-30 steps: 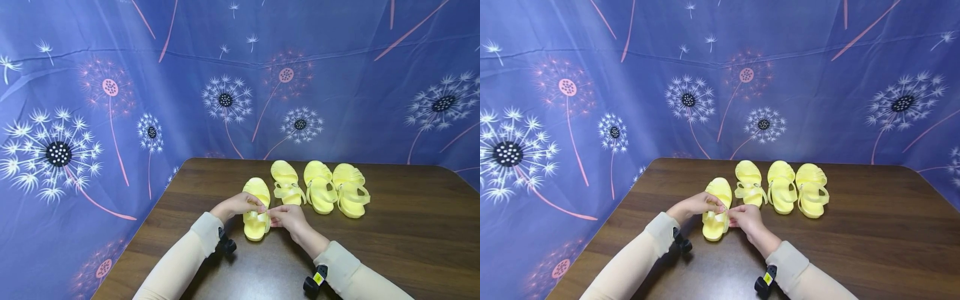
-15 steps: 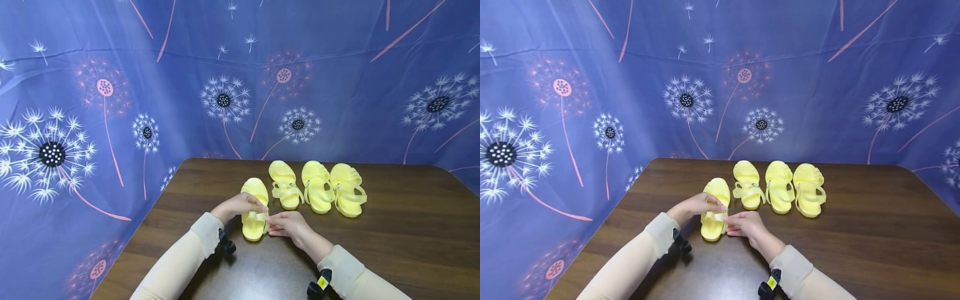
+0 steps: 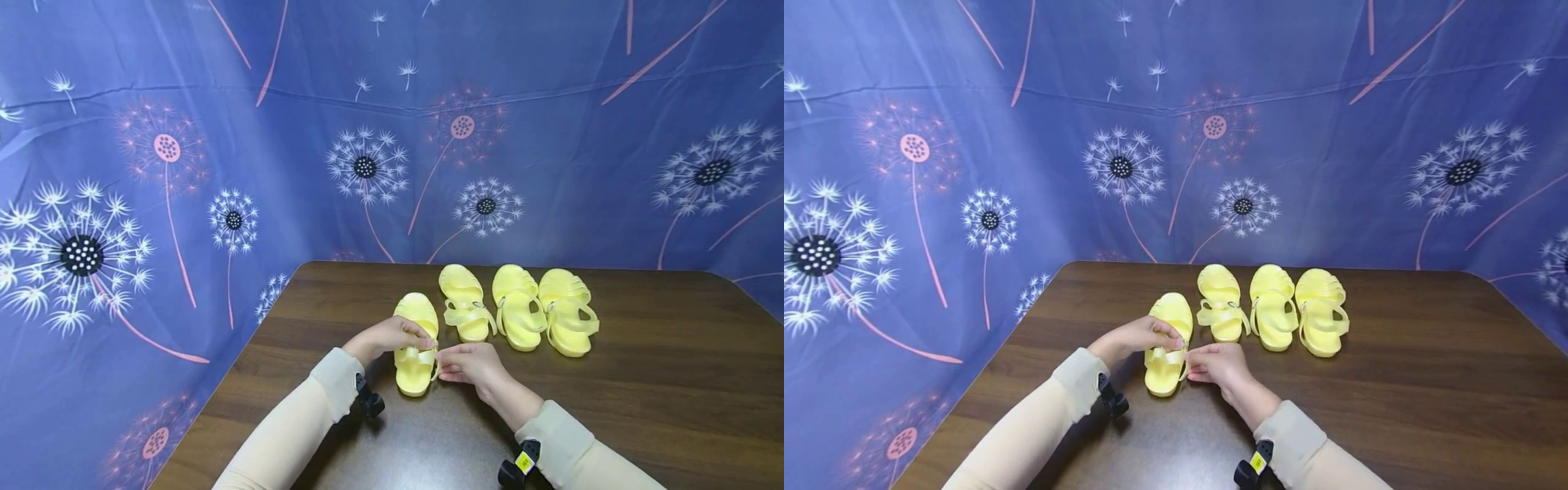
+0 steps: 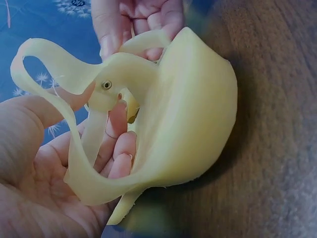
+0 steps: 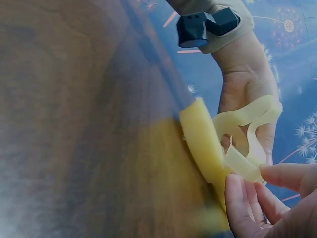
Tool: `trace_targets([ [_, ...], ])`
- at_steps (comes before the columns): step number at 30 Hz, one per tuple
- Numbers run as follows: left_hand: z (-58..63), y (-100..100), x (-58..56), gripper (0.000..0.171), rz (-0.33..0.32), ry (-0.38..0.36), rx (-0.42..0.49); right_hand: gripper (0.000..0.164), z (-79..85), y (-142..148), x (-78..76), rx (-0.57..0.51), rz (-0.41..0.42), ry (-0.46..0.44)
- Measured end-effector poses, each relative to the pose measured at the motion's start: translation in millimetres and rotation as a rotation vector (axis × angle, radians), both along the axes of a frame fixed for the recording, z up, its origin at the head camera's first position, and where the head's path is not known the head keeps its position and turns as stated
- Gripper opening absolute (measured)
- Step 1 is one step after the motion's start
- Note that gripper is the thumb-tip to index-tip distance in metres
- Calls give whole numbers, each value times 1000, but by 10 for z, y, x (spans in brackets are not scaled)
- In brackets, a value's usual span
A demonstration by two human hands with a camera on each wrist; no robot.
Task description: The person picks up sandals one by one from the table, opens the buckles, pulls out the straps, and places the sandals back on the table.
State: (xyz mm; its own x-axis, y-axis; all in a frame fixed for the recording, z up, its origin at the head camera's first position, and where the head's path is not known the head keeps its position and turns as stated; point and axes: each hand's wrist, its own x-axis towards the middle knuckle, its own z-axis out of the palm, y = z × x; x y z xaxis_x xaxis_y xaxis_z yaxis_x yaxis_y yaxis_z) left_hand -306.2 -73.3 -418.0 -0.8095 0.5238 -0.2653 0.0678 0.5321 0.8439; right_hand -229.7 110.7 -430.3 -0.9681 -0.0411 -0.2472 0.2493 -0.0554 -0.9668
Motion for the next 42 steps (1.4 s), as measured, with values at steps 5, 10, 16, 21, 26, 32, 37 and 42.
trace_targets([
  [5,-15,15,-3,21,6,12,13,19,23,-16,-38,16,-15,2],
  [10,1,15,3,22,6,29,19,18,53,-14,-80,20,4,10],
  [16,11,22,3,23,13,45,17,20,90,15,-129,47,50,5],
  [21,-10,38,-8,22,25,31,-3,24,82,34,-108,82,72,-4],
  [26,12,43,-21,20,22,14,-24,25,53,58,-60,61,98,-21],
  [32,9,33,-16,20,15,13,-35,27,14,67,-31,11,118,-11],
  [37,10,30,-12,21,6,7,-42,24,15,51,-42,25,96,8],
  [42,20,30,-9,21,2,1,-32,23,19,39,-86,39,86,11],
])
